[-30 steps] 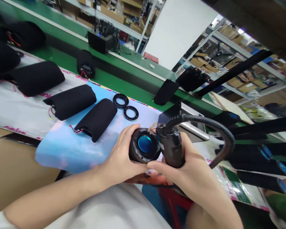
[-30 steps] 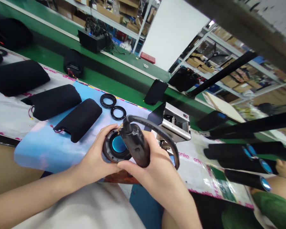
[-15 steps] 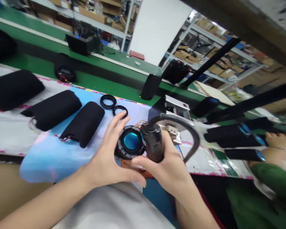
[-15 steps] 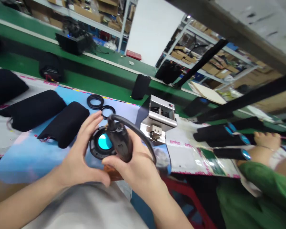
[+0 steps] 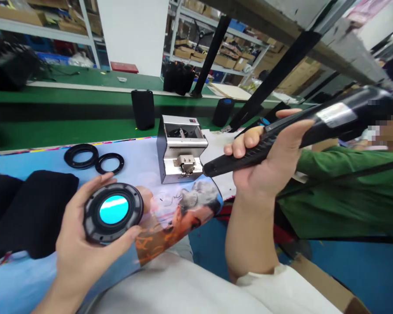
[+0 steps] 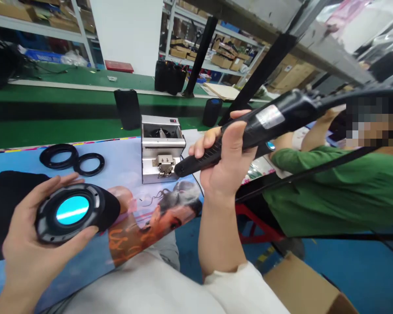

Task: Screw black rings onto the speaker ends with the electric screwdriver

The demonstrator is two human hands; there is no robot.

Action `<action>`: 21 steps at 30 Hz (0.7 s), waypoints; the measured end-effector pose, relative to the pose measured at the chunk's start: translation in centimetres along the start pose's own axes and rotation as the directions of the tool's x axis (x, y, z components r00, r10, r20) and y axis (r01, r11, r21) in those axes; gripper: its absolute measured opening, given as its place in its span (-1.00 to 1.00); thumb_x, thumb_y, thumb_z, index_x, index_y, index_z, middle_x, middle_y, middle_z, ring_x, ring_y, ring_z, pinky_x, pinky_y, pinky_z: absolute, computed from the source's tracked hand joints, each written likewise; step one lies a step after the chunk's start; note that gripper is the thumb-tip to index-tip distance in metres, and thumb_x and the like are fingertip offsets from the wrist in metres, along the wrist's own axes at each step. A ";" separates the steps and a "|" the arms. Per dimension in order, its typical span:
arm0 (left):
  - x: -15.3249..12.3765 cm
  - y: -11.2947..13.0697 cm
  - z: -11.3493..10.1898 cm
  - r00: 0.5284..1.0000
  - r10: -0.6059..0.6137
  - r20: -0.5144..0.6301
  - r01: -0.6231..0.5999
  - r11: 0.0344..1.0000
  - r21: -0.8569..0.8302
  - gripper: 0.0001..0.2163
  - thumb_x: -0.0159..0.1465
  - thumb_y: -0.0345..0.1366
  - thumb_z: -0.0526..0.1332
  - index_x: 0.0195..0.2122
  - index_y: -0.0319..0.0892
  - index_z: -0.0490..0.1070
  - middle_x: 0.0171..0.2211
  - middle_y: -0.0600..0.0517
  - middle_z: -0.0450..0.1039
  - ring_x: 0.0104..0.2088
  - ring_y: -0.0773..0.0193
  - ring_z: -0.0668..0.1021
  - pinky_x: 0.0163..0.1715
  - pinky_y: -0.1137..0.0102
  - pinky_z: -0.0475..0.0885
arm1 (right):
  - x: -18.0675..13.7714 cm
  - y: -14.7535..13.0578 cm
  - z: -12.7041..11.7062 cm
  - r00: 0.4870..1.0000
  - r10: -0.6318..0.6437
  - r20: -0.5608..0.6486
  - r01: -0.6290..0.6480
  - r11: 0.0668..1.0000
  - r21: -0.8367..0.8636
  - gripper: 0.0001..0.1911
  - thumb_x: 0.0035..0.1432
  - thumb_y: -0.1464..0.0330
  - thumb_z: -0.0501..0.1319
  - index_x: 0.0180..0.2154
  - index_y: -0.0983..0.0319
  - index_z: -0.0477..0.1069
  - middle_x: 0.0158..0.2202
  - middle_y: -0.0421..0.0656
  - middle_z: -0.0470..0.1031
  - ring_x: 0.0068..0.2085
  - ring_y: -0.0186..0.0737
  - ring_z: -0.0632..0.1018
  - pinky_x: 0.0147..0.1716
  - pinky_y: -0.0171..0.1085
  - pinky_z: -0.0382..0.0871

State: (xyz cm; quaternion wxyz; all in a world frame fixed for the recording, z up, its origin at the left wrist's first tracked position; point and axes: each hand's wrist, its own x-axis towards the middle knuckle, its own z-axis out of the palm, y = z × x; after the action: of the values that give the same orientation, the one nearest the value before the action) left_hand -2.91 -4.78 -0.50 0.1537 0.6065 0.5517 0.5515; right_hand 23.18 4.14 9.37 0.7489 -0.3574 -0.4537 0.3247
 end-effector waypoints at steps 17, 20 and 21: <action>1.8 1.3 4.4 0.994 -0.006 0.107 0.004 1.000 0.020 -0.38 0.12 -0.17 0.48 0.22 -0.07 0.43 0.09 -0.02 0.62 0.06 0.00 0.70 0.11 0.14 0.65 | 1.5 4.6 3.3 0.976 0.039 0.215 -0.032 0.999 -0.038 -0.42 0.25 -0.16 0.38 -0.32 0.16 0.25 -0.60 -0.37 0.29 -0.65 -0.41 0.36 -0.68 -0.33 0.16; 1.8 1.2 4.5 0.991 -0.004 0.131 0.004 1.000 -0.004 -0.38 0.14 -0.17 0.48 0.23 -0.07 0.42 0.14 -0.04 0.61 0.11 -0.02 0.68 0.14 0.13 0.64 | 1.5 3.7 3.0 0.950 0.149 0.275 -0.139 0.989 -0.053 -0.40 0.20 -0.17 0.40 -0.28 0.15 0.24 -0.60 -0.39 0.31 -0.65 -0.42 0.36 -0.68 -0.34 0.18; 1.8 1.2 4.6 0.991 0.012 0.134 -0.009 1.000 -0.021 -0.38 0.14 -0.16 0.48 0.23 -0.07 0.41 0.18 -0.06 0.59 0.16 -0.04 0.66 0.17 0.12 0.63 | 1.5 3.0 3.0 0.943 0.174 0.285 -0.160 0.984 -0.071 -0.43 0.25 -0.17 0.35 -0.26 0.14 0.22 -0.59 -0.39 0.31 -0.64 -0.41 0.37 -0.67 -0.33 0.20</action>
State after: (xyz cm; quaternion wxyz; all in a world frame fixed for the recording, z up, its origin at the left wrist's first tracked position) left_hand 1.11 -1.73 -0.24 0.1935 0.6436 0.5312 0.5158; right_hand 20.52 7.65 8.56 0.6354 -0.3607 -0.5342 0.4253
